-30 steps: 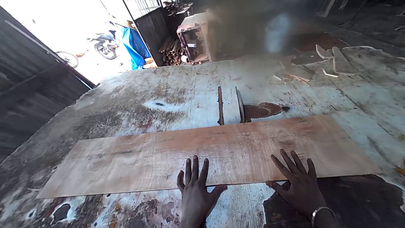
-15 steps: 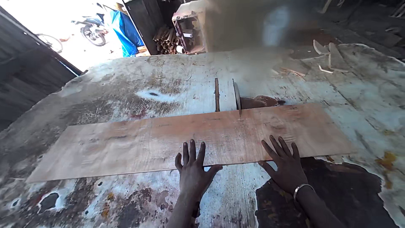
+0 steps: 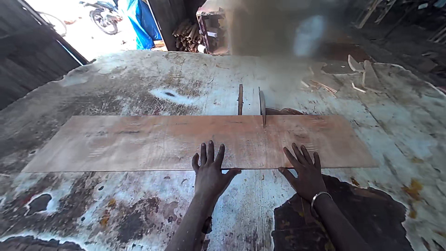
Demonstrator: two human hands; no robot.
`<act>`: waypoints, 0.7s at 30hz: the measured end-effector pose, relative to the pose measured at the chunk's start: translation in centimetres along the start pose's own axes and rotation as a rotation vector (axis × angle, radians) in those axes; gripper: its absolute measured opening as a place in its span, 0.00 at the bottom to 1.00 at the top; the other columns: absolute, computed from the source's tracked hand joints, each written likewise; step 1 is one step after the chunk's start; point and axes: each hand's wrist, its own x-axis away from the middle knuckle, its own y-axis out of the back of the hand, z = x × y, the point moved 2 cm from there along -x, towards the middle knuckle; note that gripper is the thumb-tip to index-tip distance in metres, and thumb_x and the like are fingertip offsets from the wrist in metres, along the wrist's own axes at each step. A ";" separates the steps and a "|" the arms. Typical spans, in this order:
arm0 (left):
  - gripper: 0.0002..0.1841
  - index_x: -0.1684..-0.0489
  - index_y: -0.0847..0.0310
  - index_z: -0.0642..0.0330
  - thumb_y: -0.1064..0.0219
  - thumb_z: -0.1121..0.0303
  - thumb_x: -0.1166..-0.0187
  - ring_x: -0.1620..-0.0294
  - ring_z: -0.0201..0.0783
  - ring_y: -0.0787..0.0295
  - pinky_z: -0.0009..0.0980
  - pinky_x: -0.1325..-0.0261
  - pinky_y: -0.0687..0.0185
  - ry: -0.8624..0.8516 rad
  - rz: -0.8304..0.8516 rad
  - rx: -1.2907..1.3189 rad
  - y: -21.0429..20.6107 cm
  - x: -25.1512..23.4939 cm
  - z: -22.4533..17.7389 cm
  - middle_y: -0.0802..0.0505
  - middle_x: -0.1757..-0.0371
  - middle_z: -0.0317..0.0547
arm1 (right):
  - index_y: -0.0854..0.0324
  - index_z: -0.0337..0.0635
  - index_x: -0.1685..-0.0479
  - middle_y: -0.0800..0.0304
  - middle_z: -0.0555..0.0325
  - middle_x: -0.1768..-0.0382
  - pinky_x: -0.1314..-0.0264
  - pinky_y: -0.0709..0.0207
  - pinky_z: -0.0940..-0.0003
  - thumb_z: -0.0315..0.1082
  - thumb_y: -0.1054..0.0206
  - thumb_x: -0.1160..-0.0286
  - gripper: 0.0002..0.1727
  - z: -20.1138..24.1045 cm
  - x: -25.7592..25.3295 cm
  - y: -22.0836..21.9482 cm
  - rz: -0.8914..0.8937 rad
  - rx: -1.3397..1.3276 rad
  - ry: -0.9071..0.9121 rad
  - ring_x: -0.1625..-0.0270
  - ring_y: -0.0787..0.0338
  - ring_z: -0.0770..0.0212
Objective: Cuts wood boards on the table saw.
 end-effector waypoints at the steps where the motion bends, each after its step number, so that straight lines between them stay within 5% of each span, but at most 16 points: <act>1: 0.60 0.09 0.40 0.25 0.58 0.06 0.51 0.03 0.50 0.63 0.63 0.09 0.71 0.004 0.012 -0.003 0.0 -0.3 0.0 0.46 0.03 0.41 | 0.37 0.76 0.10 0.46 0.67 0.06 0.07 0.73 0.30 0.82 0.57 0.29 0.46 0.0 -0.3 0.0 0.000 -0.002 -0.001 0.03 0.55 0.53; 21: 0.60 0.08 0.46 0.22 0.52 0.07 0.51 0.02 0.49 0.70 0.62 0.09 0.75 0.017 0.053 0.084 -0.1 -5.6 -0.5 0.52 0.02 0.40 | 0.40 0.74 0.08 0.48 0.67 0.05 0.07 0.76 0.30 0.77 0.53 0.25 0.43 -0.8 -5.7 -0.3 0.016 0.002 -0.005 0.03 0.58 0.53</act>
